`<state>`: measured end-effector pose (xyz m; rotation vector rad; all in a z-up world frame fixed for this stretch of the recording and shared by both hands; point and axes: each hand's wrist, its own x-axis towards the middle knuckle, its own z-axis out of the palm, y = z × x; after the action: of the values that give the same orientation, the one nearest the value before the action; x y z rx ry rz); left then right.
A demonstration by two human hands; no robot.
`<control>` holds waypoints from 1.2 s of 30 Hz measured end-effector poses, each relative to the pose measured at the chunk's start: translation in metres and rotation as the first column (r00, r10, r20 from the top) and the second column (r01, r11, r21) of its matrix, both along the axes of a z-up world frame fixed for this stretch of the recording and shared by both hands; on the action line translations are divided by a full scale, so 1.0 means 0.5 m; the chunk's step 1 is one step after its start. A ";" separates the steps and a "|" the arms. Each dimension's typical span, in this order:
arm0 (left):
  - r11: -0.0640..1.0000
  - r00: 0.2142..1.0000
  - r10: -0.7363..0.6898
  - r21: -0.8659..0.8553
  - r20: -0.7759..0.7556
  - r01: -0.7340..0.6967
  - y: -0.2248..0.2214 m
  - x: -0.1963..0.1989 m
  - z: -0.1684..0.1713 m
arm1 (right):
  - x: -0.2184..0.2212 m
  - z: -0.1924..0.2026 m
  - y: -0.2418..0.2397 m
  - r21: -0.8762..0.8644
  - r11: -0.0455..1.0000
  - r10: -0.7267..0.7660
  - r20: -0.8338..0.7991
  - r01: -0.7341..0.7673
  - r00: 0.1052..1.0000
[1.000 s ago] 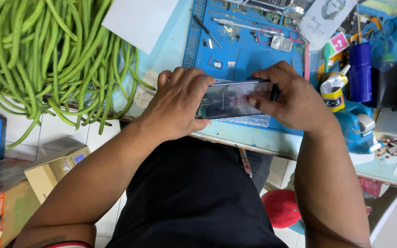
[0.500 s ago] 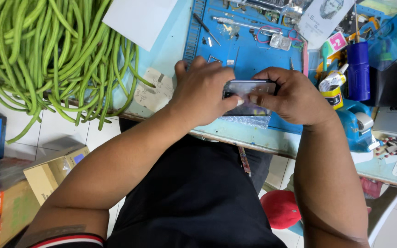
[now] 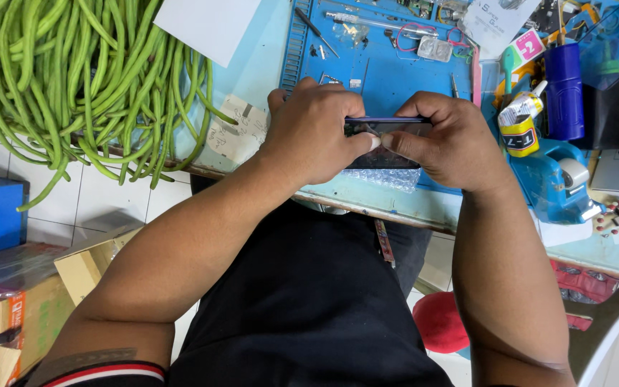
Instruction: The person wipes the surface of a smartphone and applies a screen protector to the device on a repair bench.
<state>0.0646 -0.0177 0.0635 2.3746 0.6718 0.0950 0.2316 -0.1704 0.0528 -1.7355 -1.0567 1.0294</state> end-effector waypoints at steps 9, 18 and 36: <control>0.999 0.997 -0.004 0.041 0.072 0.001 -0.008 -0.008 -0.012 | -0.012 -0.007 -0.008 0.104 0.995 -0.014 0.073 0.006 0.997; 0.969 0.877 -0.245 0.088 0.414 0.229 0.021 -0.091 -0.023 | -0.033 0.023 -0.040 0.331 0.916 -0.006 0.578 -0.228 0.816; 0.887 0.845 -0.403 0.378 0.352 0.265 0.026 -0.088 -0.072 | -0.039 -0.002 -0.046 0.309 0.939 -0.069 0.595 -0.149 0.801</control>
<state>0.0204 -0.0046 0.0275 2.6139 0.0176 0.5853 0.2119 -0.1933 0.0520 -1.7802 -1.5677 0.2595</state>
